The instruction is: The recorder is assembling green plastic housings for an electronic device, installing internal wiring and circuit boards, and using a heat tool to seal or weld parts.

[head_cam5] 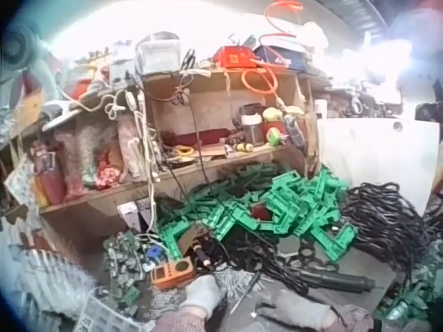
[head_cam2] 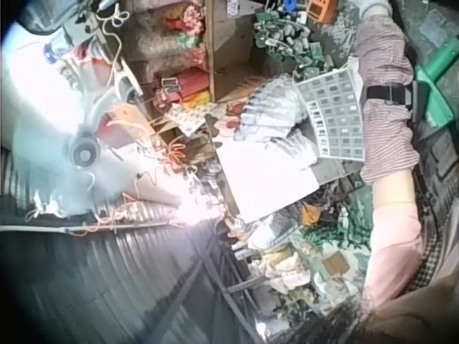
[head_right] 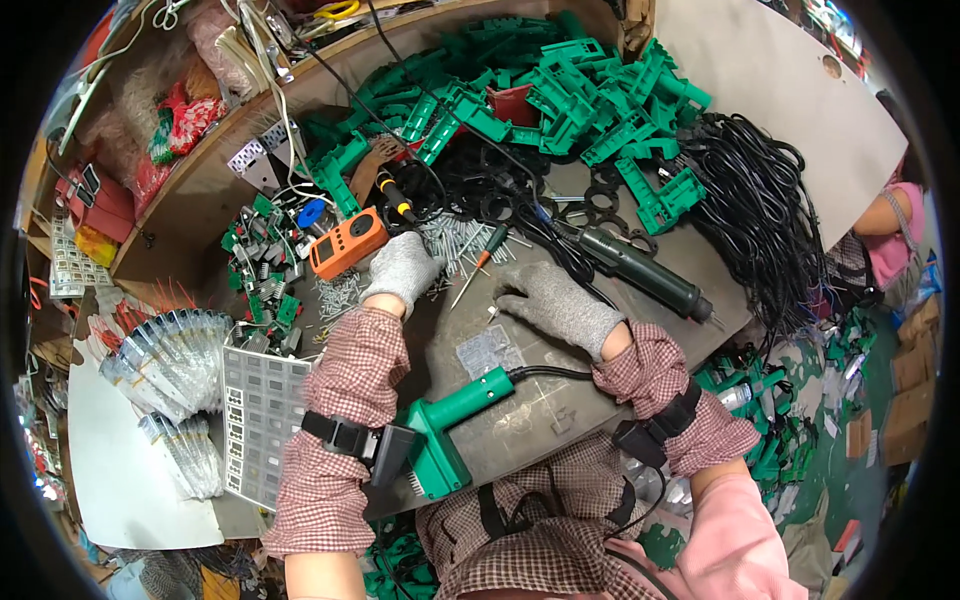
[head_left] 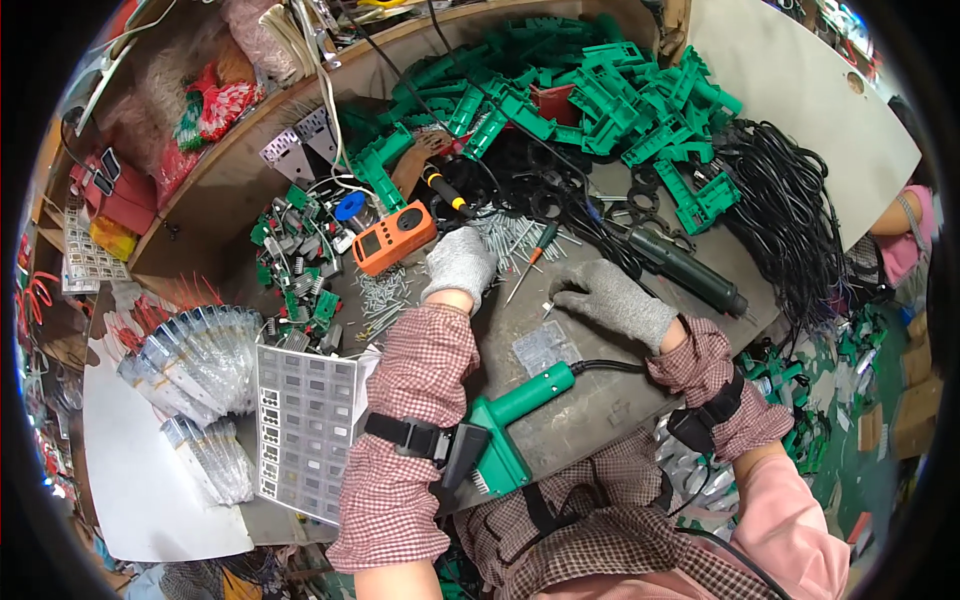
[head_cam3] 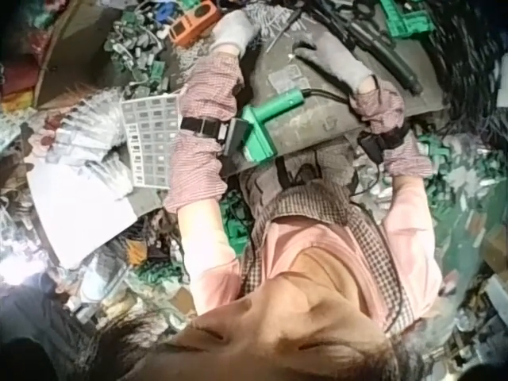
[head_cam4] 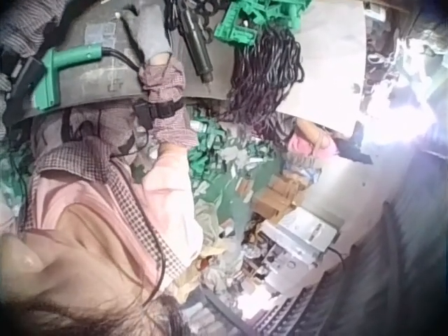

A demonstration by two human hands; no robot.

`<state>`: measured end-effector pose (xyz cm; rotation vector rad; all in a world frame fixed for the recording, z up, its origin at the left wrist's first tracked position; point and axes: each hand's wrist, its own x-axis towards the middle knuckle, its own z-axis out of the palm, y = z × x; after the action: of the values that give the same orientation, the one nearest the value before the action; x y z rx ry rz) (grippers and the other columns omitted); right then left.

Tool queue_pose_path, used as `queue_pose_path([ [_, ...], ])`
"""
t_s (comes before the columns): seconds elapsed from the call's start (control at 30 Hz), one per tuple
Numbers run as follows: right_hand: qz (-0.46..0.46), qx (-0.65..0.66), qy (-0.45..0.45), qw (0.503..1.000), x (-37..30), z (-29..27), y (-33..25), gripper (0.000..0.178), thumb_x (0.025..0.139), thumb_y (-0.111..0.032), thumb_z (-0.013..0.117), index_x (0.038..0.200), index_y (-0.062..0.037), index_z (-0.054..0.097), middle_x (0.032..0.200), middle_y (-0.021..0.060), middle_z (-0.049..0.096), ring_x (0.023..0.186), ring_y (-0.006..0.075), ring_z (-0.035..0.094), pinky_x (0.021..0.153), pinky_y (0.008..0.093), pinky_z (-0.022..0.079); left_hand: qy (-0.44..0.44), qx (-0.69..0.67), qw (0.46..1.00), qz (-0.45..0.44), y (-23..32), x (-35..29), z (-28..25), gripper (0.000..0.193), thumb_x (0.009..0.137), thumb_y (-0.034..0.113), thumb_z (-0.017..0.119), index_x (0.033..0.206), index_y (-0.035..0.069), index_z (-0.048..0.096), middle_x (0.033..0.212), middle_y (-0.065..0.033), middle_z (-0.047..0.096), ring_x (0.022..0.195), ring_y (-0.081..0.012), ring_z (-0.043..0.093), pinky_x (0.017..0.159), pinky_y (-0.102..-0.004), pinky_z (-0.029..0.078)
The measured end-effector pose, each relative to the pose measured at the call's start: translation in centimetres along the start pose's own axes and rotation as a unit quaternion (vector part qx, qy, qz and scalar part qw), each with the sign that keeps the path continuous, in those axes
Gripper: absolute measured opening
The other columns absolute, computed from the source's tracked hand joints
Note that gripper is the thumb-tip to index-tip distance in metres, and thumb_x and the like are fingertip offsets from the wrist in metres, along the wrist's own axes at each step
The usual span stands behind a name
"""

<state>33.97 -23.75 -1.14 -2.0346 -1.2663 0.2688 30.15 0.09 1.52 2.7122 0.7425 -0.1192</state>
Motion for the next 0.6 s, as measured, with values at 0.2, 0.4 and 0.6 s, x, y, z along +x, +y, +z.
queue_pose_path([
  [0.2, -0.016, -0.168, -0.047, 0.985, -0.1, 0.9, -0.3, 0.026, 0.094, -0.022, 0.067, 0.115, -0.0069, 0.070, 0.133, 0.0149, 0.059, 0.125, 0.0364, 0.057, 0.100, 0.0467, 0.051, -0.007, -0.024, 0.998, -0.056, -0.9, 0.0, -1.2, 0.041, 0.086, 0.032, 0.068, 0.116, 0.004, 0.074, 0.120, -0.0234, 0.072, 0.117, -0.0386, 0.068, 0.100, -0.0470, 0.053],
  [0.4, 0.023, -0.225, 0.099, 0.969, -0.1, 0.7, 1.5, 0.025, 0.089, -0.009, 0.066, 0.112, -0.0002, 0.068, 0.120, 0.0204, 0.061, 0.114, 0.0386, 0.061, 0.094, 0.0465, 0.055, 0.009, -0.212, 0.973, 0.088, -3.2, -4.0, -0.9, 0.043, 0.087, 0.017, 0.066, 0.128, 0.004, 0.063, 0.104, -0.0156, 0.072, 0.093, -0.0231, 0.070, 0.083, -0.0369, 0.054],
  [0.6, 0.012, -0.189, 0.084, 0.978, 3.1, 3.9, 2.2, 0.021, 0.091, -0.014, 0.064, 0.104, 0.0011, 0.066, 0.110, 0.0210, 0.063, 0.106, 0.0410, 0.060, 0.095, 0.0504, 0.051, -0.204, -0.367, 0.900, 0.120, -5.3, -13.9, -1.5, 0.040, 0.090, 0.011, 0.065, 0.130, 0.006, 0.065, 0.091, -0.0007, 0.063, 0.086, -0.0106, 0.059, 0.085, -0.0266, 0.050],
])
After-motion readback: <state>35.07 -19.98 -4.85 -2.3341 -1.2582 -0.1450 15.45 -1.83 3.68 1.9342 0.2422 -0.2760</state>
